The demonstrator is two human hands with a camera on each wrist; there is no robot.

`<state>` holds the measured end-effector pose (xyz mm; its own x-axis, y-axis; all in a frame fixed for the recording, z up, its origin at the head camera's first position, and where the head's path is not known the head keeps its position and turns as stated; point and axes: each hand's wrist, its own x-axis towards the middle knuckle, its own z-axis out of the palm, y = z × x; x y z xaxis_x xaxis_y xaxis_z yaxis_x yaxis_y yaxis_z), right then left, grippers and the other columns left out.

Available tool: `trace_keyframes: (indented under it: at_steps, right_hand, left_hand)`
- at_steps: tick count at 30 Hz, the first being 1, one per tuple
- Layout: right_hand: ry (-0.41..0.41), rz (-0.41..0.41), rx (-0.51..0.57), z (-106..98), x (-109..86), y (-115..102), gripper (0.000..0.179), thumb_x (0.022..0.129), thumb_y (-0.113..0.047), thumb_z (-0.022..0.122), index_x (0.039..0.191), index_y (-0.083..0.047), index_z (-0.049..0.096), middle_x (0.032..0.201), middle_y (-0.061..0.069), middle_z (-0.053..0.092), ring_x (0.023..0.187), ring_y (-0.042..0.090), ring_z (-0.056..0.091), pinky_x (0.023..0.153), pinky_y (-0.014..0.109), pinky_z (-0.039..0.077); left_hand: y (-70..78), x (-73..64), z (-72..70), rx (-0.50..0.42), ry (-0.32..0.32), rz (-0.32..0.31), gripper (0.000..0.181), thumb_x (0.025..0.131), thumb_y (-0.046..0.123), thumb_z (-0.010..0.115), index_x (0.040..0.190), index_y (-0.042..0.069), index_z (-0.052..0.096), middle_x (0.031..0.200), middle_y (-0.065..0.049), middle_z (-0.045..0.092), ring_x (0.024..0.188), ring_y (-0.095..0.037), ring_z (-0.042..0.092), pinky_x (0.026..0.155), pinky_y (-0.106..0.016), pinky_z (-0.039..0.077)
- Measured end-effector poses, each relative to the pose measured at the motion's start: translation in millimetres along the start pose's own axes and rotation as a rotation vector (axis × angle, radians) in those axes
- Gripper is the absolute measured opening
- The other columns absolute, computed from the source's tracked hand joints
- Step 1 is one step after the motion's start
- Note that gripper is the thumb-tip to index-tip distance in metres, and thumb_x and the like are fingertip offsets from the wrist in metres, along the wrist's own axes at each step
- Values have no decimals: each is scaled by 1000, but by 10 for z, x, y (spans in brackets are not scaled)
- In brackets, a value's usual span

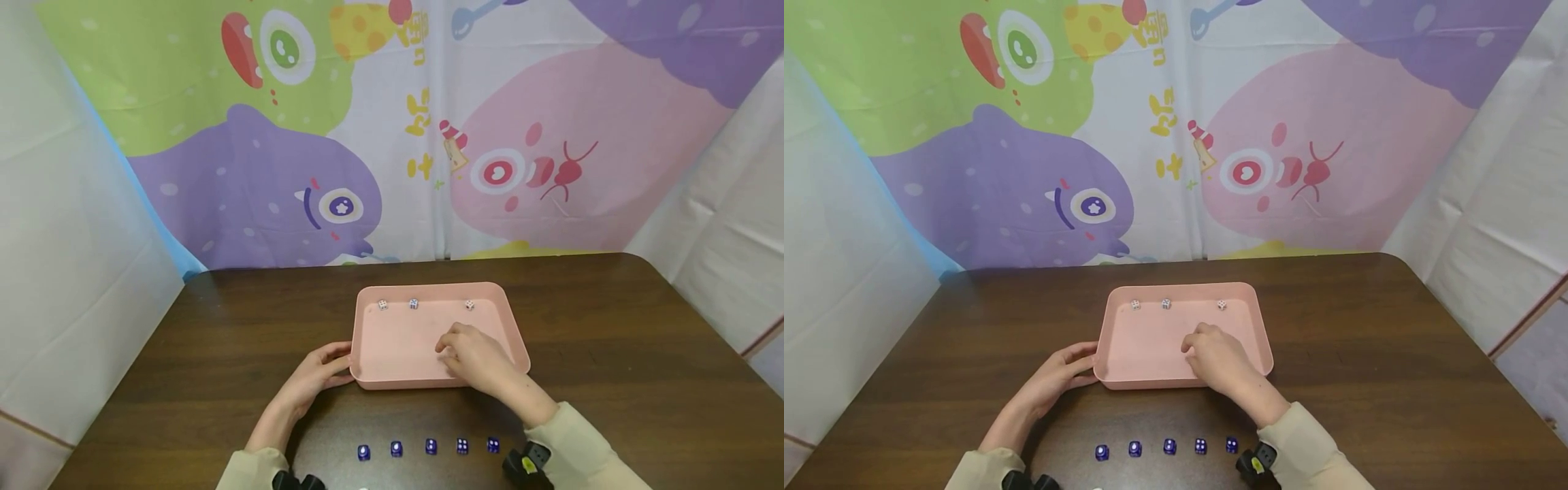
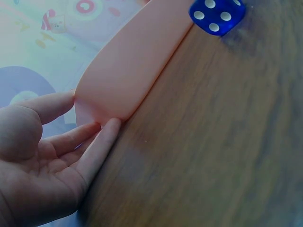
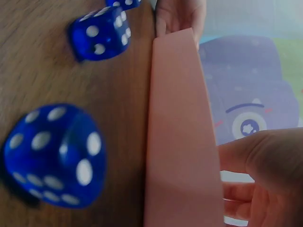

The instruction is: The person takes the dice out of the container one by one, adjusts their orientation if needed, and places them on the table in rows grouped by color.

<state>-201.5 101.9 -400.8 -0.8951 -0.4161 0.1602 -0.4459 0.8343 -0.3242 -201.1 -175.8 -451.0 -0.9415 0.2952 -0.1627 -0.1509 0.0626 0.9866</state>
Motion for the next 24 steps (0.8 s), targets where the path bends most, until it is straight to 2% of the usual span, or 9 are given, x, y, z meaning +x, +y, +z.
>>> trace_keyframes:
  at_steps: [6,14,18,24]
  right_hand:
    - [-28,25,-42,38,-9,61,6,81,-14,66,86,-11,68,84,0,58,80,16,54,69,30,49]
    - [-67,82,-32,86,-1,97,11,77,-4,63,84,-12,66,79,-1,55,70,12,50,63,28,47]
    - [-58,106,-7,117,13,112,13,78,1,60,80,-10,65,76,-1,54,65,12,46,60,26,45]
    - [-28,96,12,134,13,106,13,79,4,60,74,-8,63,72,1,53,64,13,47,60,28,46]
  left_hand:
    - [10,-7,8,-3,6,-1,48,91,11,52,130,-12,36,126,-27,43,100,-18,56,88,-36,51]
    - [11,-6,12,5,12,-2,46,92,10,51,130,-13,37,126,-28,43,99,-18,56,88,-37,51]
    - [9,-7,15,5,13,-3,46,92,9,51,130,-13,37,126,-28,43,99,-18,56,88,-36,51]
    - [15,-8,19,2,16,-10,47,92,10,51,130,-12,37,125,-27,44,99,-18,56,88,-36,51]
